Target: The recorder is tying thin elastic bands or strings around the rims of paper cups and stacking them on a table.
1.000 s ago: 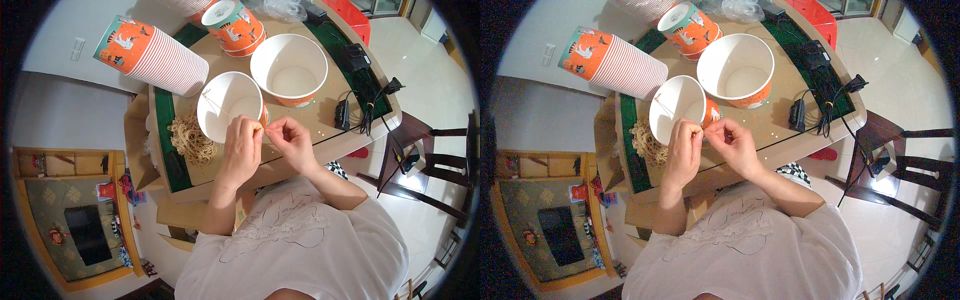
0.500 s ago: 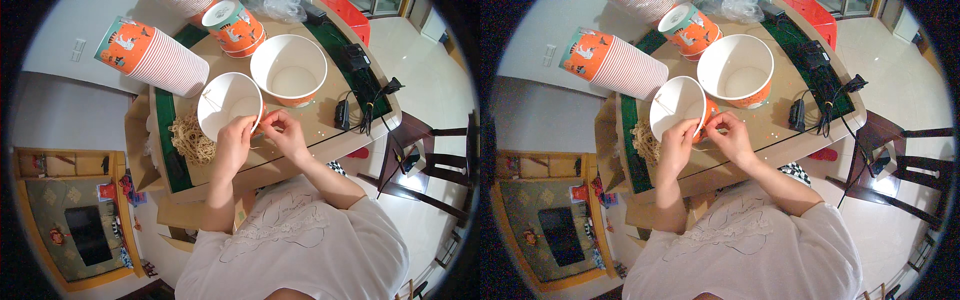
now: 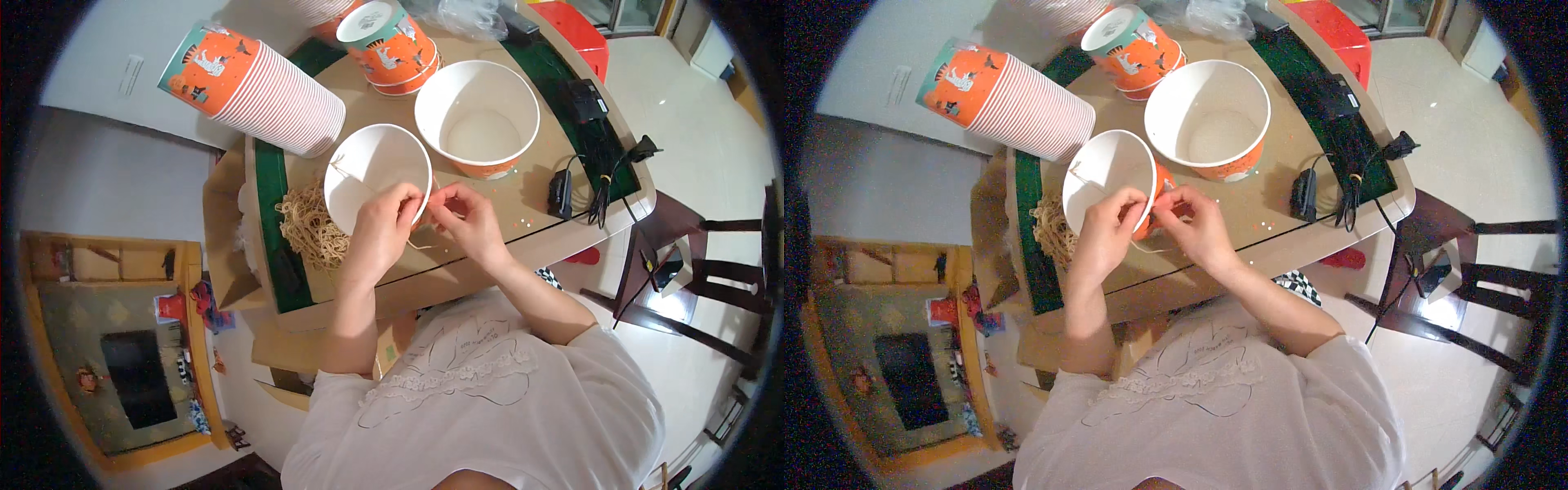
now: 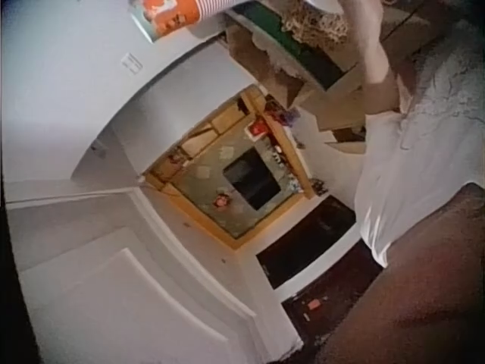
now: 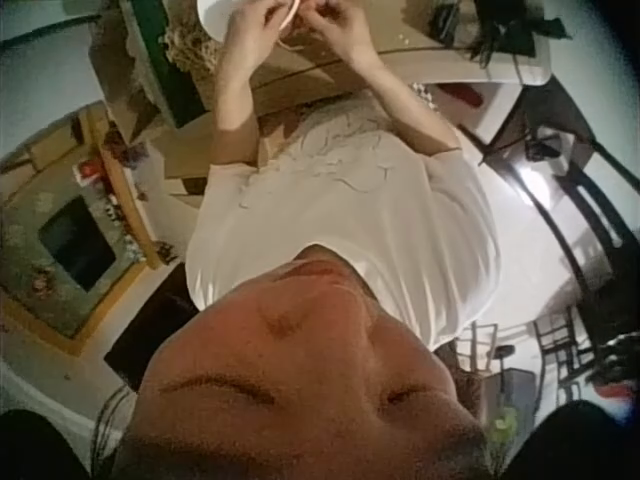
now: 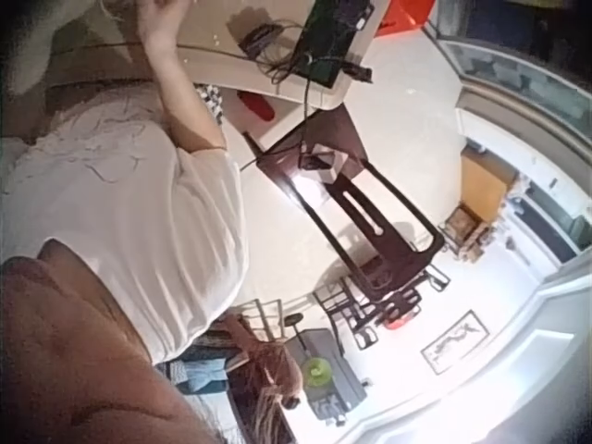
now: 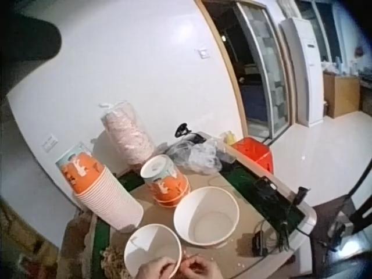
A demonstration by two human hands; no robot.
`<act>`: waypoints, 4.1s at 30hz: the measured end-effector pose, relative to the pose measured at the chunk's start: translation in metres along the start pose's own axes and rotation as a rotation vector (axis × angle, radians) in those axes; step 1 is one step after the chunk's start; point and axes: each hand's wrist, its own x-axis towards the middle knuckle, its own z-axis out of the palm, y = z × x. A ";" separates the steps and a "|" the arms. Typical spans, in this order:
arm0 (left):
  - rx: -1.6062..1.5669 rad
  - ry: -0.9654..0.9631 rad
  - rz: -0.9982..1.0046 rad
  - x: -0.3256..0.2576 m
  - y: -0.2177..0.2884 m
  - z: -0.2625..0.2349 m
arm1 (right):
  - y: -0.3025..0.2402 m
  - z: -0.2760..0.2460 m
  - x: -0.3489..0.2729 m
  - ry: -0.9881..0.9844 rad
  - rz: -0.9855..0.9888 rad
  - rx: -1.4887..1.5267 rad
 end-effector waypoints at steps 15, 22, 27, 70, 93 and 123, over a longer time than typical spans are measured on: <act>-0.198 0.159 0.022 -0.003 -0.020 -0.011 | -0.084 0.016 0.036 -0.376 -0.277 -0.865; -0.139 0.720 0.190 0.000 -0.033 -0.039 | -0.067 0.009 0.040 -0.390 -0.154 -0.697; 0.295 0.184 0.395 -0.033 -0.009 -0.031 | -0.066 0.008 0.041 -0.398 -0.083 -0.605; -0.167 0.293 0.248 -0.025 -0.036 0.000 | -0.049 -0.002 0.025 -0.342 -0.220 -0.506; -1.018 -0.271 -0.378 -0.012 -0.045 -0.013 | -0.034 0.023 0.006 -0.138 -0.195 -0.207; -0.626 0.091 -0.159 -0.021 -0.031 -0.013 | -0.032 0.014 0.021 -0.221 -0.375 -0.520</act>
